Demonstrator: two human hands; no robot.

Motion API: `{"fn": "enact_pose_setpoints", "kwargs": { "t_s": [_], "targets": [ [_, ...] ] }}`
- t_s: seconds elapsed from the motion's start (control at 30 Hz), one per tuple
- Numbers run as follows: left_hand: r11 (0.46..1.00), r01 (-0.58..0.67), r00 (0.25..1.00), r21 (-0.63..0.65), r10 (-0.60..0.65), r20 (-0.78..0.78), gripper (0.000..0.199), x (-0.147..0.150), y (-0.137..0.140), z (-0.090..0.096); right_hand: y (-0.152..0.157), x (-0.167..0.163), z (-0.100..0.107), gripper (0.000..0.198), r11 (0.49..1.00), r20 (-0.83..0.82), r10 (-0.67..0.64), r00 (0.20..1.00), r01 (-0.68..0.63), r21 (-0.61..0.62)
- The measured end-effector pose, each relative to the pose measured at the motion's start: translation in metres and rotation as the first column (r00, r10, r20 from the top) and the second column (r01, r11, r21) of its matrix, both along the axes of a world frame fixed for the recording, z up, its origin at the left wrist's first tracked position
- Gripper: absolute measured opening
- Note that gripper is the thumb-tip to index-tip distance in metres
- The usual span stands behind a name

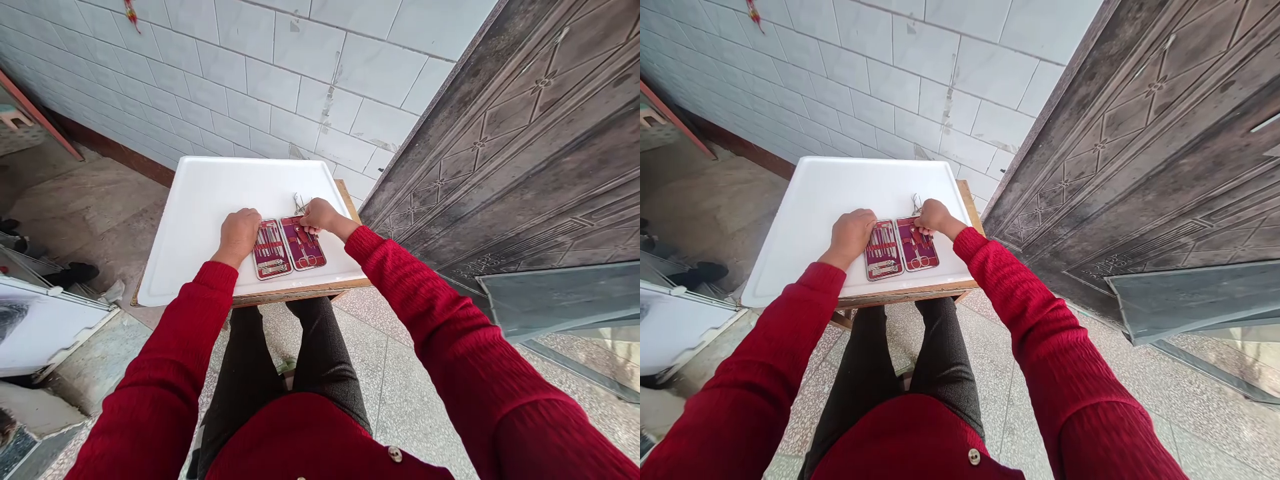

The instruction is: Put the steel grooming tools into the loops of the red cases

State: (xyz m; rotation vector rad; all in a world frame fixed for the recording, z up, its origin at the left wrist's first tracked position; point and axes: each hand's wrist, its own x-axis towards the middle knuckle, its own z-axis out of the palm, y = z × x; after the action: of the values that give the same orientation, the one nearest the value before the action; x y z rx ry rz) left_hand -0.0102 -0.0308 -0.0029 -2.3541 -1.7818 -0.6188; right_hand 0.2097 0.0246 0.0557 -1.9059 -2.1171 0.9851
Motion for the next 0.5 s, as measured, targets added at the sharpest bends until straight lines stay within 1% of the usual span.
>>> {"fn": "enact_pose_setpoints", "kwargs": {
  "t_s": [0.1, 0.17, 0.27, 0.33, 0.4, 0.5],
  "targets": [
    [1.000, -0.004, 1.000, 0.003, 0.004, -0.001, 0.030, 0.000, 0.000, 0.000, 0.006, 0.000, 0.004, 0.024, 0.997, -0.015, -0.021, 1.000, 0.022, 0.078],
    [1.000, -0.006, 1.000, -0.001, 0.006, -0.007, 0.030, 0.000, -0.001, 0.001, 0.013, 0.000, 0.010, 0.021, 0.989, 0.005, -0.032, 0.999, 0.030, 0.143],
    [1.000, -0.006, 1.000, -0.007, 0.006, -0.007, 0.029, 0.000, -0.001, 0.001, 0.024, 0.003, 0.024, 0.019, 0.965, 0.096, -0.060, 0.994, 0.034, 0.258],
    [1.000, -0.011, 1.000, -0.008, 0.011, -0.005, 0.029, 0.000, -0.001, 0.001, 0.030, 0.006, 0.030, 0.020, 0.953, 0.170, -0.070, 0.983, 0.016, 0.303],
    [1.000, -0.018, 1.000, -0.007, 0.018, -0.003, 0.029, 0.000, -0.001, 0.001, 0.034, 0.009, 0.029, 0.021, 0.954, 0.225, -0.057, 0.973, -0.013, 0.298],
    [1.000, -0.019, 1.000, -0.006, 0.019, -0.004, 0.028, 0.000, -0.001, 0.000, 0.039, 0.011, 0.017, 0.022, 0.971, 0.221, -0.040, 0.974, -0.014, 0.238]
  ]
}}
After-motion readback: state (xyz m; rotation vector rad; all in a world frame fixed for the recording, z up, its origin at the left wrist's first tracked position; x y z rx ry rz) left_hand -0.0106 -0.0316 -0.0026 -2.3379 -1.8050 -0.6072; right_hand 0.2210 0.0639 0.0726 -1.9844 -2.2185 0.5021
